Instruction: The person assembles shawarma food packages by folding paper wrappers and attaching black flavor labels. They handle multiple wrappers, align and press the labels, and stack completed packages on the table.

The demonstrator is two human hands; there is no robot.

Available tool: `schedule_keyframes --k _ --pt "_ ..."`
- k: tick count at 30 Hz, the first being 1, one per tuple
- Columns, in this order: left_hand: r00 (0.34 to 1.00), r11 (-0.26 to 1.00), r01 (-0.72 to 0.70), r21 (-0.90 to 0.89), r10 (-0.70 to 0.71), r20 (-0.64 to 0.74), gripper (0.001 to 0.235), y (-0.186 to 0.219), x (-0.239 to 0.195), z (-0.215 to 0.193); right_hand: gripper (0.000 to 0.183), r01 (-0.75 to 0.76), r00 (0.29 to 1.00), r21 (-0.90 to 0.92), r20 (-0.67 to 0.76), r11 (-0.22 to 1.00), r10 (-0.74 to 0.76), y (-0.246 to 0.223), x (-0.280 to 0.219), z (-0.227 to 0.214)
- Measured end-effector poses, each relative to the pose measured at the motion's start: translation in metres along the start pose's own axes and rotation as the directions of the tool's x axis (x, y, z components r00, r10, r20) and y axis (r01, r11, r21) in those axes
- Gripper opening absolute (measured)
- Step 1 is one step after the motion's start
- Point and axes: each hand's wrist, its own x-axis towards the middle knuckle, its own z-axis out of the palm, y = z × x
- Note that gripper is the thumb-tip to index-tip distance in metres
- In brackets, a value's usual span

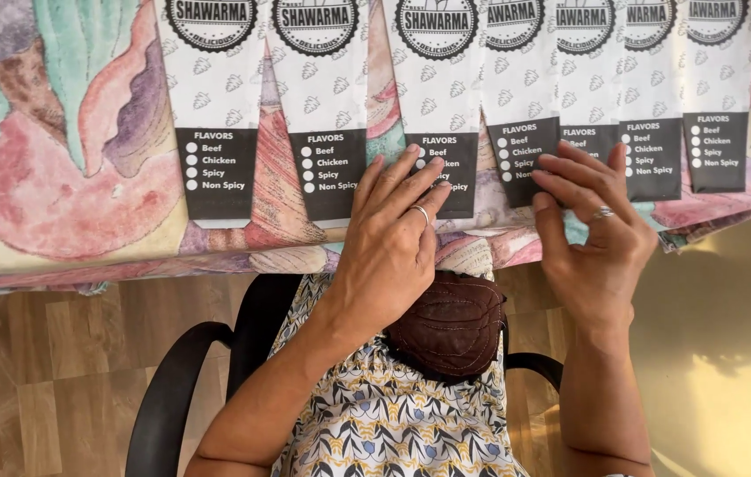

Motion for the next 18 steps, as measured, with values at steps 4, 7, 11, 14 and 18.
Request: schedule_keyframes --k 4,7,11,14,18 --pt "1.000 0.999 -0.028 0.030 0.028 -0.009 0.035 0.005 0.006 0.002 0.017 0.047 0.998 -0.150 0.047 0.988 -0.040 0.012 -0.010 0.006" --pt "1.000 0.999 -0.022 0.048 0.023 -0.021 0.034 0.007 0.007 0.004 0.014 0.060 0.998 -0.146 0.027 0.988 -0.056 0.000 -0.008 0.009" --pt "0.999 0.999 -0.021 0.025 0.022 -0.033 0.033 0.007 0.007 0.002 0.013 0.055 0.998 -0.123 0.025 0.991 -0.052 -0.002 -0.006 0.008" --pt "0.998 0.998 -0.055 -0.039 0.053 -0.043 0.029 0.005 0.002 -0.005 0.014 0.067 0.998 -0.101 0.012 0.993 -0.066 -0.003 -0.004 0.008" --pt "0.989 0.978 0.055 0.200 -0.026 -0.145 0.032 -0.010 -0.014 -0.030 0.009 0.119 0.993 -0.079 -0.014 0.990 -0.120 -0.006 -0.002 0.013"
